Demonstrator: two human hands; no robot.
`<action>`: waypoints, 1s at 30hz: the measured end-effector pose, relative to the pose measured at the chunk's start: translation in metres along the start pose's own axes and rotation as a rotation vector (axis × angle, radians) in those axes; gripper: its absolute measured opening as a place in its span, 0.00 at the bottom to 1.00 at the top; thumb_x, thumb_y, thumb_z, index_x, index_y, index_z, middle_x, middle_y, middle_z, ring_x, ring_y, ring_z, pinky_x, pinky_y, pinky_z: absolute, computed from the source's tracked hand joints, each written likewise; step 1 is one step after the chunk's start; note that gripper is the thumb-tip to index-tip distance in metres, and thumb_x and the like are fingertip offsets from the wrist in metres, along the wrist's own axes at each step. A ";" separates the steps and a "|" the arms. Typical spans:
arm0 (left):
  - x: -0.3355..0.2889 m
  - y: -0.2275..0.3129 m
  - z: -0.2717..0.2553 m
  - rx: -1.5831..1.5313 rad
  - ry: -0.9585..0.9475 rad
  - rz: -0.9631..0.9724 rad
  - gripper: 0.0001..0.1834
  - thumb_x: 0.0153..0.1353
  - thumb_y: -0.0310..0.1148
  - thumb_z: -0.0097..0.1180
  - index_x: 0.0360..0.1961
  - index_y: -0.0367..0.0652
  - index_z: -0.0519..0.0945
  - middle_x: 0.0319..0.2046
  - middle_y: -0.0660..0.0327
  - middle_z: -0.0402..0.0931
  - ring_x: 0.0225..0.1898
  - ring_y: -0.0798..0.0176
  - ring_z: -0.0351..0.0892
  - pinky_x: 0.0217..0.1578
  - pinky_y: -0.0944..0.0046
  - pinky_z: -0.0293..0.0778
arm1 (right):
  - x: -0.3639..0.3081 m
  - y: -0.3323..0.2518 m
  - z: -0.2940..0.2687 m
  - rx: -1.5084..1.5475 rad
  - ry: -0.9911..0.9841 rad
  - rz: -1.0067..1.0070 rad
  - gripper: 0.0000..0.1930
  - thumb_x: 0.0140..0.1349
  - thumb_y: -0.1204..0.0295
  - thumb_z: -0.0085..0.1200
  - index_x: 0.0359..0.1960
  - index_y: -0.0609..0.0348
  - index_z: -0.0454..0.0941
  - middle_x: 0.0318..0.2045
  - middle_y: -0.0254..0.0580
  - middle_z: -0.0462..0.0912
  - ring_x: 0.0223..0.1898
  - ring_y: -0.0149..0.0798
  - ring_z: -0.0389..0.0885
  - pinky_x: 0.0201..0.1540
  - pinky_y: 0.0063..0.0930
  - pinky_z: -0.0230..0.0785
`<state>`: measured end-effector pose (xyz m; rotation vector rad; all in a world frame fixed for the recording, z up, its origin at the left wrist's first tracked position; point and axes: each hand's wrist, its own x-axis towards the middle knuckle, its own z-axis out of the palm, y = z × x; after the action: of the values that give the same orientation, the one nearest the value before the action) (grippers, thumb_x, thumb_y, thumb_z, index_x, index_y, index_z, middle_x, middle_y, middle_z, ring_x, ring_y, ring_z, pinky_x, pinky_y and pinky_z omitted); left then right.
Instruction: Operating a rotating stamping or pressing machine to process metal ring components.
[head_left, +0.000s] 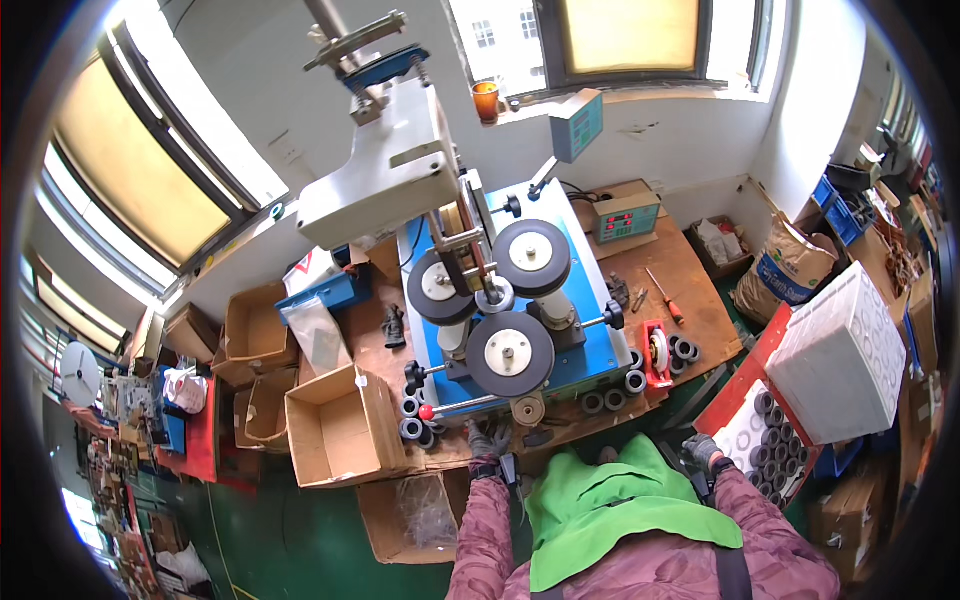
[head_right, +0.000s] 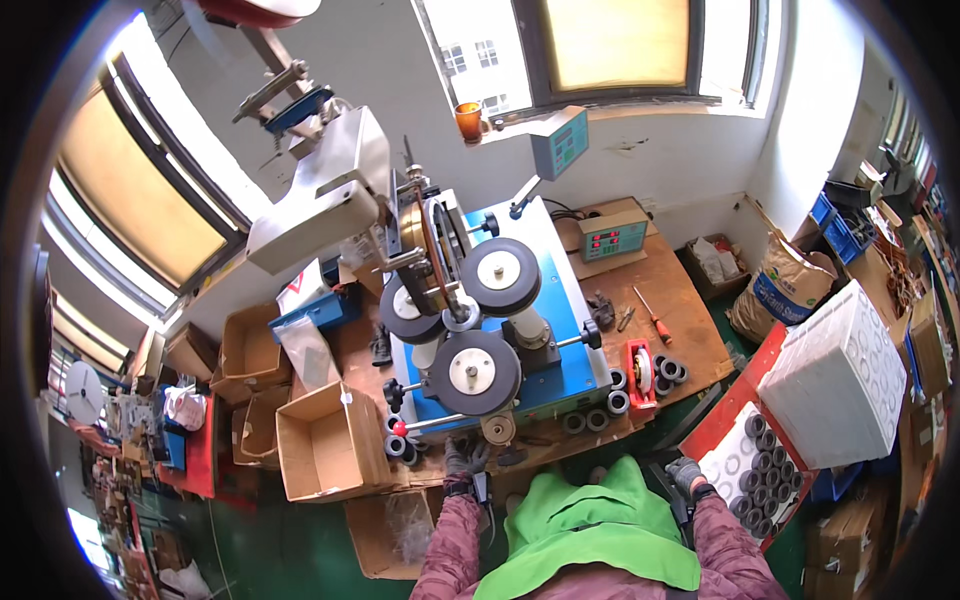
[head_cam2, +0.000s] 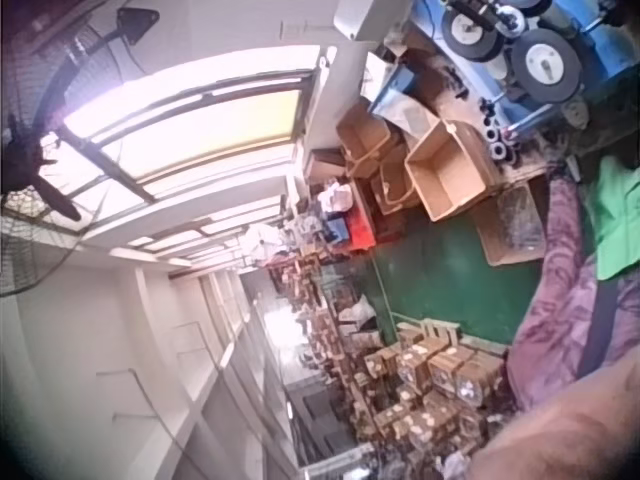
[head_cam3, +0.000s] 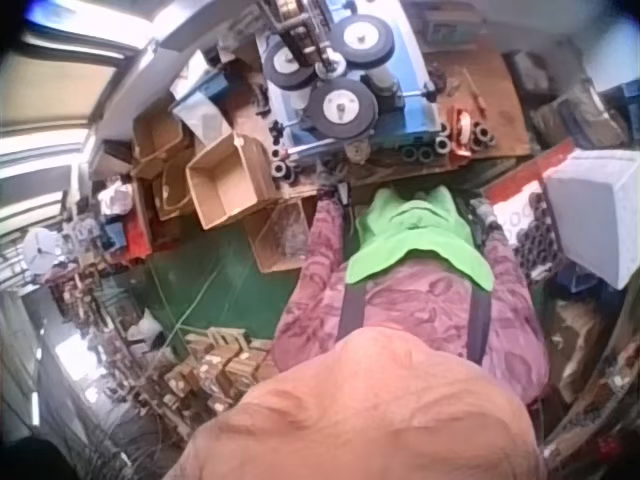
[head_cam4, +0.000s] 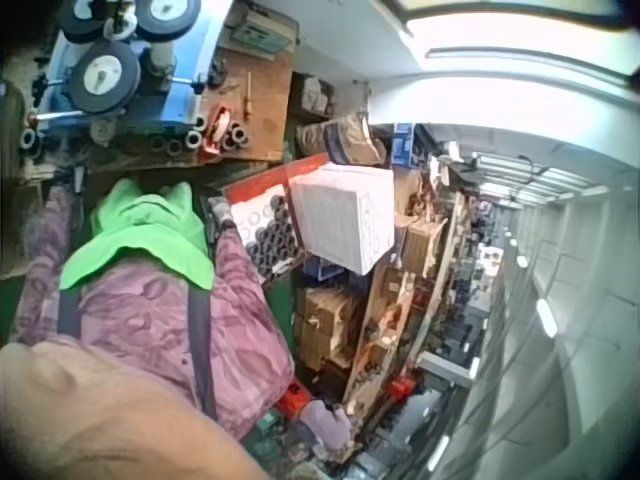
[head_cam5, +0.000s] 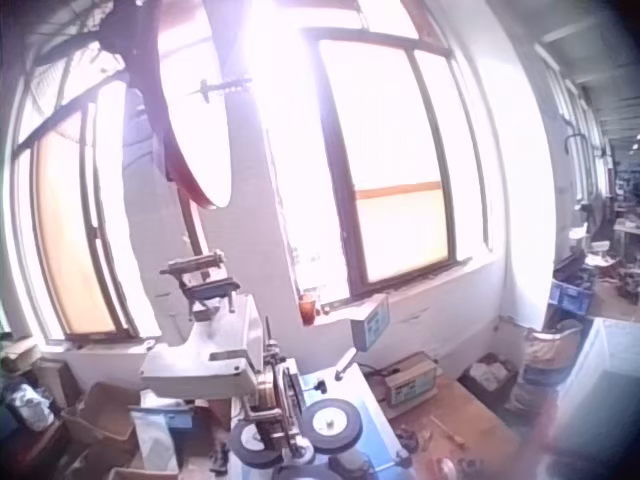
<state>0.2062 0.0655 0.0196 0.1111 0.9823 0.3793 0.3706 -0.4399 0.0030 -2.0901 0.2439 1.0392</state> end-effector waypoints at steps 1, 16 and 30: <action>0.000 -0.001 -0.001 -0.020 0.002 0.002 0.29 0.51 0.60 0.48 0.47 0.51 0.67 0.50 0.59 0.66 0.54 0.49 0.61 0.51 0.42 0.57 | 0.000 0.003 0.000 0.117 0.009 0.052 0.05 0.55 0.73 0.48 0.29 0.62 0.74 0.21 0.44 0.78 0.21 0.40 0.77 0.25 0.32 0.73; 0.010 -0.008 -0.002 -0.181 0.090 -0.005 0.29 0.52 0.60 0.44 0.49 0.53 0.64 0.56 0.59 0.59 0.59 0.50 0.54 0.55 0.42 0.51 | -0.023 -0.051 -0.005 0.091 -0.068 0.040 0.05 0.56 0.70 0.49 0.30 0.57 0.72 0.21 0.39 0.75 0.24 0.38 0.76 0.29 0.35 0.71; 0.001 -0.002 -0.013 -0.080 -0.004 0.004 0.32 0.50 0.58 0.47 0.53 0.55 0.60 0.58 0.58 0.56 0.59 0.49 0.54 0.52 0.40 0.54 | -0.011 -0.040 -0.026 -0.157 0.046 -0.029 0.10 0.54 0.65 0.51 0.27 0.59 0.78 0.20 0.40 0.78 0.22 0.36 0.75 0.28 0.29 0.67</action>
<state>0.1962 0.0630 0.0108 0.0413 0.9617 0.4215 0.3978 -0.4335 0.0432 -2.2529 0.1587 1.0228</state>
